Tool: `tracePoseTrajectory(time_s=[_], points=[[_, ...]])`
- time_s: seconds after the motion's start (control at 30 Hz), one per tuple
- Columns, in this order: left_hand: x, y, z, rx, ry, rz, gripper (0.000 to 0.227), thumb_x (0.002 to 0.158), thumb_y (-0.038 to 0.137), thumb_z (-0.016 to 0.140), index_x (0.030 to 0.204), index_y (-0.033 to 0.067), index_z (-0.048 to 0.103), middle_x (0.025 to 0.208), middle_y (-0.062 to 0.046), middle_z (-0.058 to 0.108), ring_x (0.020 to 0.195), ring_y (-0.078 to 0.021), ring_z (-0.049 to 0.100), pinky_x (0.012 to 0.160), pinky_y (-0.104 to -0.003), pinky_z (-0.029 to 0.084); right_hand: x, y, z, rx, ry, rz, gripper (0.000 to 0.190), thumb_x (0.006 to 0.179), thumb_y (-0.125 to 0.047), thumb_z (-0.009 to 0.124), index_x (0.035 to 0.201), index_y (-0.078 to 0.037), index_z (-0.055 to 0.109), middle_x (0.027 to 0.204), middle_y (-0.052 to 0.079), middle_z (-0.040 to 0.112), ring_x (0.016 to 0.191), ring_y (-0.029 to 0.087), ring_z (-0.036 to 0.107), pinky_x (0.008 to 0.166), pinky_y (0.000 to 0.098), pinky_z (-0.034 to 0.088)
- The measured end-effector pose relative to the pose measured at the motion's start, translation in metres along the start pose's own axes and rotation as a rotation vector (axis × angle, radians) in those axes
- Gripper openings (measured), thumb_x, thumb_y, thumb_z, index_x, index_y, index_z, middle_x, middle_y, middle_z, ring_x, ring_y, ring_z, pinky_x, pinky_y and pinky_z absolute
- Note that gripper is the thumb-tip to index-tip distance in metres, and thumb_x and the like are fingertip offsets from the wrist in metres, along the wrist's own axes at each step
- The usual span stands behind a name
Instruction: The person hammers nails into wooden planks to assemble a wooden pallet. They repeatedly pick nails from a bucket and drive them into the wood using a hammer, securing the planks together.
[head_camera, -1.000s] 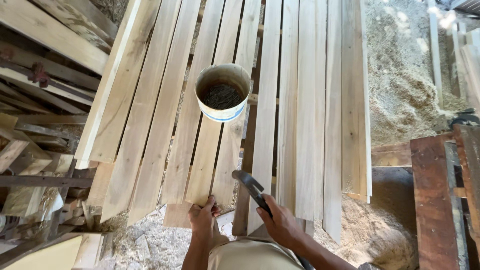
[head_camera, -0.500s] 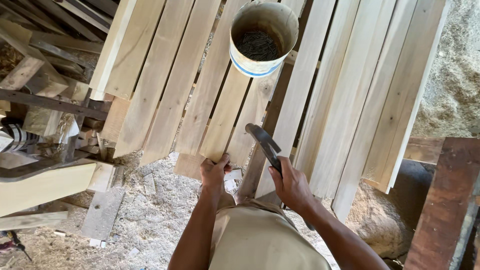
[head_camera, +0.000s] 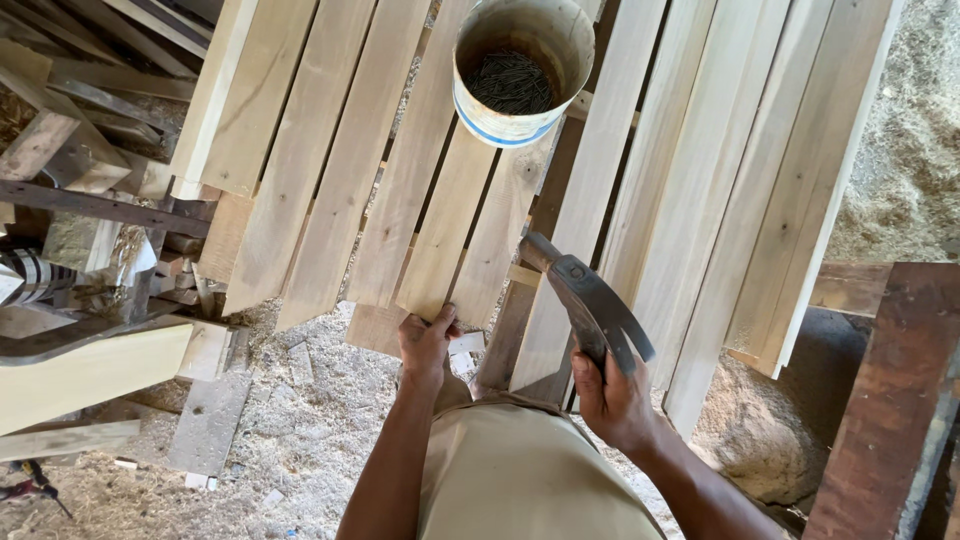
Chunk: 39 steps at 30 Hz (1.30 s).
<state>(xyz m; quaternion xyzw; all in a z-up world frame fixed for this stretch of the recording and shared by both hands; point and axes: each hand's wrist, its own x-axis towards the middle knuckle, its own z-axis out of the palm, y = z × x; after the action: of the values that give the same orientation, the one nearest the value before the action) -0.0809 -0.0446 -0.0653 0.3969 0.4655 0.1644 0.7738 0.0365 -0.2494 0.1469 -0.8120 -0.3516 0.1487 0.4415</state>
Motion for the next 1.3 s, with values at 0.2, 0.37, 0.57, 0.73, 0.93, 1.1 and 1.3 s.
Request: tracePoseTrajectory(time_s=[0.2,0.37,0.57,0.73,0.93,1.1,1.3], points=[[0.000,0.002,0.001,-0.078,-0.022,-0.016,0.008,0.090,0.002,0.074,0.093,-0.0019,0.067,0.074,-0.008,0.069,0.057,-0.0160,0.064,0.054,-0.031,0.053,-0.013,0.004,-0.001,-0.060,0.015,0.050,0.017,0.101,-0.011,0.054,0.110,0.003,0.057,0.075,0.012,0.061,0.059,0.023,0.058,0.054,0.0387,0.046],[0.000,-0.003,-0.001,-0.150,-0.065,0.005,0.008,0.090,0.003,0.074,0.094,-0.0016,0.068,0.074,-0.008,0.068,0.057,-0.0156,0.063,0.056,-0.030,0.054,-0.019,0.005,0.000,-0.072,0.066,-0.043,0.010,0.102,-0.010,0.055,0.106,-0.002,0.060,0.079,0.013,0.060,0.061,0.025,0.059,0.055,0.0386,0.047],[-0.001,0.001,0.003,0.017,0.013,-0.004,0.011,0.090,0.006,0.076,0.092,-0.0021,0.068,0.073,-0.007,0.068,0.057,-0.0161,0.063,0.055,-0.030,0.049,0.006,0.025,0.030,-0.074,-0.138,0.334,0.031,0.100,-0.015,0.061,0.124,0.001,0.051,0.070,0.016,0.064,0.053,0.029,0.066,0.046,0.0431,0.048],[-0.001,0.008,0.006,-0.104,-0.020,0.011,0.011,0.086,0.004,0.073,0.095,0.0016,0.069,0.078,-0.004,0.071,0.060,-0.0132,0.062,0.056,-0.030,0.052,0.005,0.037,0.035,-0.125,-0.072,0.080,0.039,0.100,-0.014,0.063,0.131,0.003,0.046,0.069,0.018,0.065,0.052,0.035,0.062,0.048,0.0455,0.045],[0.005,0.005,0.002,-0.080,-0.028,-0.019,0.013,0.088,0.002,0.073,0.099,-0.0045,0.067,0.081,-0.009,0.070,0.060,-0.0162,0.064,0.057,-0.032,0.052,0.006,0.036,0.029,-0.144,-0.029,-0.202,0.025,0.098,-0.010,0.059,0.121,-0.002,0.053,0.082,0.020,0.066,0.064,0.036,0.067,0.055,0.0430,0.053],[-0.005,-0.001,-0.007,-0.023,-0.012,-0.024,0.015,0.089,0.003,0.074,0.100,-0.0052,0.067,0.083,-0.010,0.070,0.064,-0.0161,0.066,0.059,-0.032,0.055,0.036,0.040,0.044,-0.290,-0.315,0.440,0.027,0.106,-0.020,0.061,0.115,0.005,0.054,0.074,0.020,0.068,0.061,0.038,0.064,0.054,0.0486,0.047],[-0.001,0.002,-0.001,-0.024,-0.014,-0.039,0.013,0.089,0.005,0.075,0.095,-0.0039,0.069,0.077,-0.008,0.071,0.060,-0.0165,0.065,0.057,-0.031,0.053,0.001,0.032,0.033,-0.186,-0.022,-0.054,0.021,0.104,-0.019,0.055,0.113,0.000,0.053,0.077,0.021,0.066,0.059,0.032,0.068,0.046,0.0422,0.052]])
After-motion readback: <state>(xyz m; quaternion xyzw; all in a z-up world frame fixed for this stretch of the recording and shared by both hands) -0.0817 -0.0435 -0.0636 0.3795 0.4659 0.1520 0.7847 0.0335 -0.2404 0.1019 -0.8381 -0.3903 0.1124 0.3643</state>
